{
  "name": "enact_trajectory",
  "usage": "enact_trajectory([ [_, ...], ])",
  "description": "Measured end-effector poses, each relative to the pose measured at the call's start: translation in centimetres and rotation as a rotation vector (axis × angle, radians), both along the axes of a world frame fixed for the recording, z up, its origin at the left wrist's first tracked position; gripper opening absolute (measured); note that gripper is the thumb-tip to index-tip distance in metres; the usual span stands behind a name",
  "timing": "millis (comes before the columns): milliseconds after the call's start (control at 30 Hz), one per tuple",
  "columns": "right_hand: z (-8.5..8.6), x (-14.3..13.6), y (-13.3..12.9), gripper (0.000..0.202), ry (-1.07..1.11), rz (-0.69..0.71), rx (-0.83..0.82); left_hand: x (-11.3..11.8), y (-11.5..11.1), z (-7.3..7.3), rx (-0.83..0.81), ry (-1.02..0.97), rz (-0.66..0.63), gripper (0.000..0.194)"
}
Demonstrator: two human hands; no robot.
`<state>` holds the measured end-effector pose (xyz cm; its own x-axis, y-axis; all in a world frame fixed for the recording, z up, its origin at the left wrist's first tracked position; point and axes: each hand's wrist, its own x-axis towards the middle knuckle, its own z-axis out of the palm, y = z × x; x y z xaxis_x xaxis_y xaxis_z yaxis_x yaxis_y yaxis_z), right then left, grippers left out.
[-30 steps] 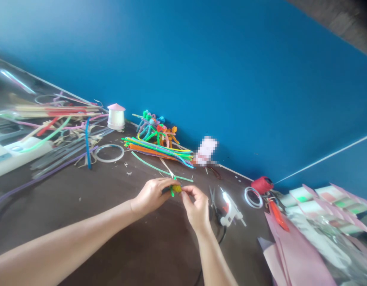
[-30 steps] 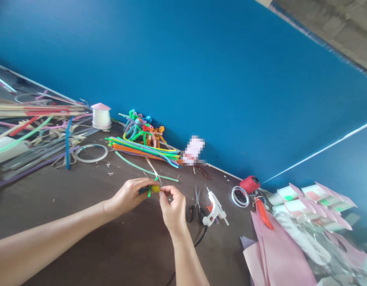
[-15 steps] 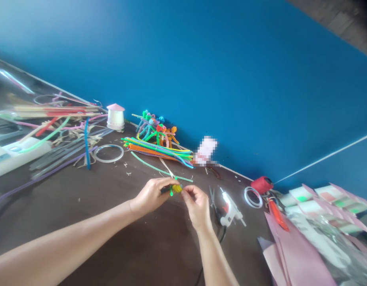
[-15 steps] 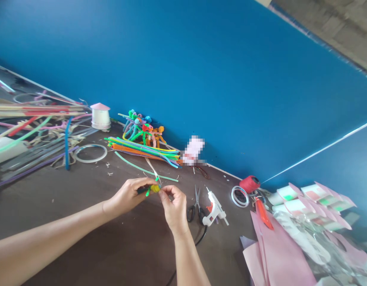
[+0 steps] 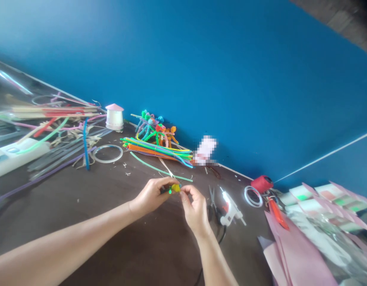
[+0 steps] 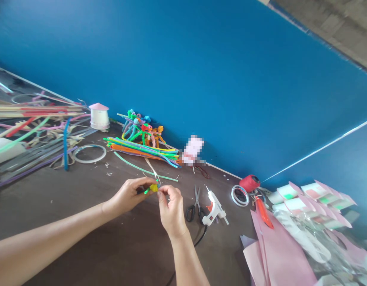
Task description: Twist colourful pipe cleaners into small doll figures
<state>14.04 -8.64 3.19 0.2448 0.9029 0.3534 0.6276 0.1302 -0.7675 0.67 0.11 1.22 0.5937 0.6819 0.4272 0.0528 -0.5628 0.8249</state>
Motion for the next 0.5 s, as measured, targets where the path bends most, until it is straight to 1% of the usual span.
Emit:
enact_trajectory([
  [233, 0.46, 0.27, 0.02, 0.014, -0.155, 0.05, 0.066, 0.1, 0.1, -0.16, -0.088, 0.031, -0.024, 0.02],
  [367, 0.87, 0.32, -0.06, 0.014, -0.236, 0.073, 0.084, 0.18, 0.39, -0.39, -0.2, 0.027, -0.083, 0.024],
  [500, 0.9, 0.34, -0.08, 0.015, -0.342, 0.075, 0.111, 0.31, 0.68, -0.67, -0.305, 0.022, -0.126, 0.027],
])
